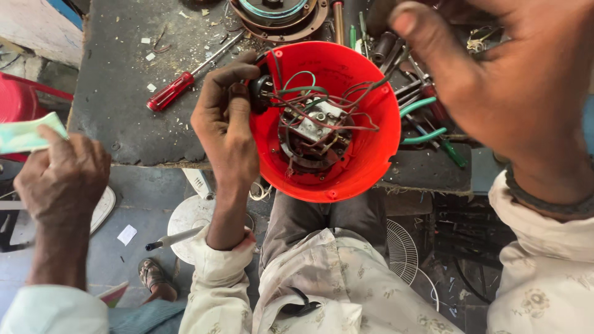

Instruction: The person repairs an electrical appliance by stripping wires, twisting connections, and using pliers to secure them. They work on a motor component placed in a red bucket, handling multiple wires and tools throughout the process.

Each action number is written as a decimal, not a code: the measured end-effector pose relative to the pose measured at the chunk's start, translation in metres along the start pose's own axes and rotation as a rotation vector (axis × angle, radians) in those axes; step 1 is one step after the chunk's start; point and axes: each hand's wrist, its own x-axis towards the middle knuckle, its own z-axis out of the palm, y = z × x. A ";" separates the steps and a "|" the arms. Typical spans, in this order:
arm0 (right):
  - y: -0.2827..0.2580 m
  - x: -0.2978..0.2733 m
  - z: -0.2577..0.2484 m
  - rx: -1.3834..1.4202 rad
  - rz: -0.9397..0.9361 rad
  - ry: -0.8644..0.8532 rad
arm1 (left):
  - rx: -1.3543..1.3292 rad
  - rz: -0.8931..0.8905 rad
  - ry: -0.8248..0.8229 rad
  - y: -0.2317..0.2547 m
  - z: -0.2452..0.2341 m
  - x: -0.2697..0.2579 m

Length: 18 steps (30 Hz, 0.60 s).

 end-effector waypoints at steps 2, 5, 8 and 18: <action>0.007 -0.006 -0.002 -0.006 0.023 -0.015 | -0.002 -0.013 -0.013 0.001 0.000 0.001; 0.015 -0.012 -0.003 -0.011 0.026 -0.038 | 0.036 0.016 -0.043 0.009 -0.002 0.003; 0.016 -0.019 -0.003 -0.030 -0.013 -0.074 | 0.205 0.066 -0.080 0.027 -0.007 0.001; 0.009 -0.044 0.023 0.047 -0.067 -0.044 | 0.593 0.246 -0.564 0.114 -0.032 -0.025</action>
